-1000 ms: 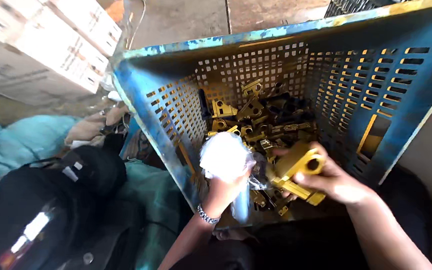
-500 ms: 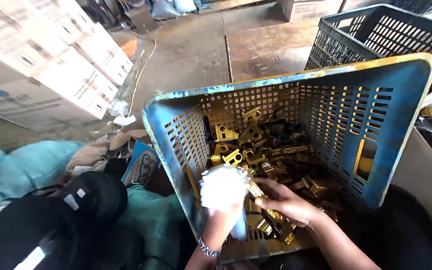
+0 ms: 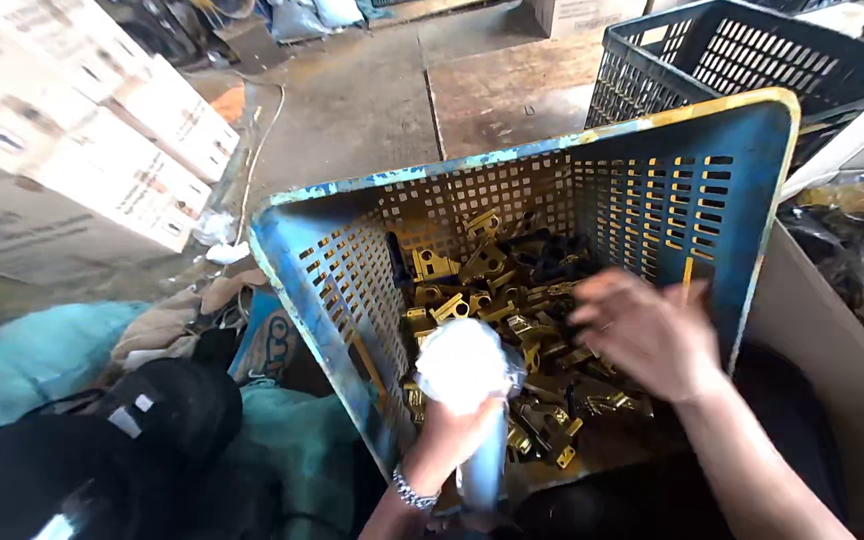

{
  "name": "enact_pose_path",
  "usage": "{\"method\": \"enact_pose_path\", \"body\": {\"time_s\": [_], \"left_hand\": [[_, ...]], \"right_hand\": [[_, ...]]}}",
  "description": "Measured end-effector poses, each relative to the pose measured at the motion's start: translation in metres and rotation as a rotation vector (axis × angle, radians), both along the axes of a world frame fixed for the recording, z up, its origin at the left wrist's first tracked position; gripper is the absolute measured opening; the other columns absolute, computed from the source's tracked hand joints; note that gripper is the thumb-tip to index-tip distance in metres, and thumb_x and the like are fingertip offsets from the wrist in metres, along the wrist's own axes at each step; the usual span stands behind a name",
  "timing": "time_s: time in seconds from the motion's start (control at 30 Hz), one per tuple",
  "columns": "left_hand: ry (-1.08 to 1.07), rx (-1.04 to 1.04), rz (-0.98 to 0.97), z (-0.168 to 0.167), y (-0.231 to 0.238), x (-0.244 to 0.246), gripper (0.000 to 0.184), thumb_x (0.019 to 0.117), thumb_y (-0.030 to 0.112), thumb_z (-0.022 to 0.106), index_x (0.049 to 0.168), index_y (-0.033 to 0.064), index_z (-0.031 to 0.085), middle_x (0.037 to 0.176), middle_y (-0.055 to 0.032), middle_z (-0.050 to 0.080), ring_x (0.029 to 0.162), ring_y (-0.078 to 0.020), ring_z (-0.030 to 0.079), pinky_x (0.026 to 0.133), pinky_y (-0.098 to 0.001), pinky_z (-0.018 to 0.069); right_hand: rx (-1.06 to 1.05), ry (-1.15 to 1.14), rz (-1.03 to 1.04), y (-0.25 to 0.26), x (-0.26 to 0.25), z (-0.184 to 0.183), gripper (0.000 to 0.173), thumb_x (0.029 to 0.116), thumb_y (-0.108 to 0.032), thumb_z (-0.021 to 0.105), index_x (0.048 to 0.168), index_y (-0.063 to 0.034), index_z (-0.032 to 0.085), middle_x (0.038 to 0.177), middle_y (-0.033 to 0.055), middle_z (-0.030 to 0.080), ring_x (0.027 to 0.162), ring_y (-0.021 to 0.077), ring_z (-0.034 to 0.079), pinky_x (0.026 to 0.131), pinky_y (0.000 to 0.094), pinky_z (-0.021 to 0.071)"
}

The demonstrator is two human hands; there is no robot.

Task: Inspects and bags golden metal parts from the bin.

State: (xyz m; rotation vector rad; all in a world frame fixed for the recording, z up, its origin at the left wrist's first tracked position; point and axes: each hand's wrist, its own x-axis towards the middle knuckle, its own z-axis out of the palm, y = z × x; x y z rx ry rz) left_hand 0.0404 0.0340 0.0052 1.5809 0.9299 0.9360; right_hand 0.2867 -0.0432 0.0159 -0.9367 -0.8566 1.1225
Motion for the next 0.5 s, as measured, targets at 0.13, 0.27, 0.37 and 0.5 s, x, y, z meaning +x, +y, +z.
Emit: {"method": "enact_pose_path", "body": {"time_s": [0.13,0.27,0.37,0.5], "left_hand": [[0.032,0.22,-0.095,-0.01,0.0,0.011,0.061,0.07,0.015,0.09,0.115,-0.0146,0.062,0.108,-0.0106,0.071,0.104,-0.0023,0.066,0.097,-0.0196,0.0527],[-0.061,-0.149,-0.144,0.013,0.0,0.0,0.059,0.0738,0.008,0.088,0.123,-0.0055,0.059,0.101,0.0021,0.072,0.092,-0.0019,0.069,0.087,-0.022,0.0581],[0.155,0.173,0.158,-0.005,0.032,-0.015,0.036,0.0887,0.012,0.073,0.112,-0.014,0.063,0.097,-0.0103,0.074,0.086,-0.0071,0.072,0.082,-0.0259,0.0599],[0.115,-0.005,0.059,0.018,0.038,-0.023,0.051,0.0784,0.019,0.085,0.117,-0.0042,0.061,0.094,-0.0006,0.071,0.086,-0.0045,0.069,0.082,-0.0243,0.0591]], "right_hand": [[-0.226,-0.377,0.119,0.02,-0.06,-0.003,0.014,0.0955,-0.011,0.065,0.105,-0.001,0.068,0.091,-0.0033,0.069,0.08,0.0,0.065,0.075,0.0195,0.0567],[-0.3,-0.313,0.176,0.016,-0.059,-0.007,0.015,0.1032,-0.014,0.055,0.098,-0.0061,0.066,0.077,-0.0096,0.065,0.064,-0.0024,0.062,0.063,0.0166,0.0552],[-0.286,-0.221,0.148,0.015,-0.056,-0.015,0.015,0.0984,-0.015,0.062,0.084,-0.0138,0.061,0.067,-0.0119,0.061,0.053,-0.0014,0.057,0.053,0.0176,0.0522],[-0.22,-0.164,0.116,0.028,-0.062,-0.013,0.031,0.0773,-0.009,0.083,0.073,-0.0183,0.054,0.066,-0.0106,0.063,0.052,-0.0017,0.057,0.048,0.0167,0.0495]]}}
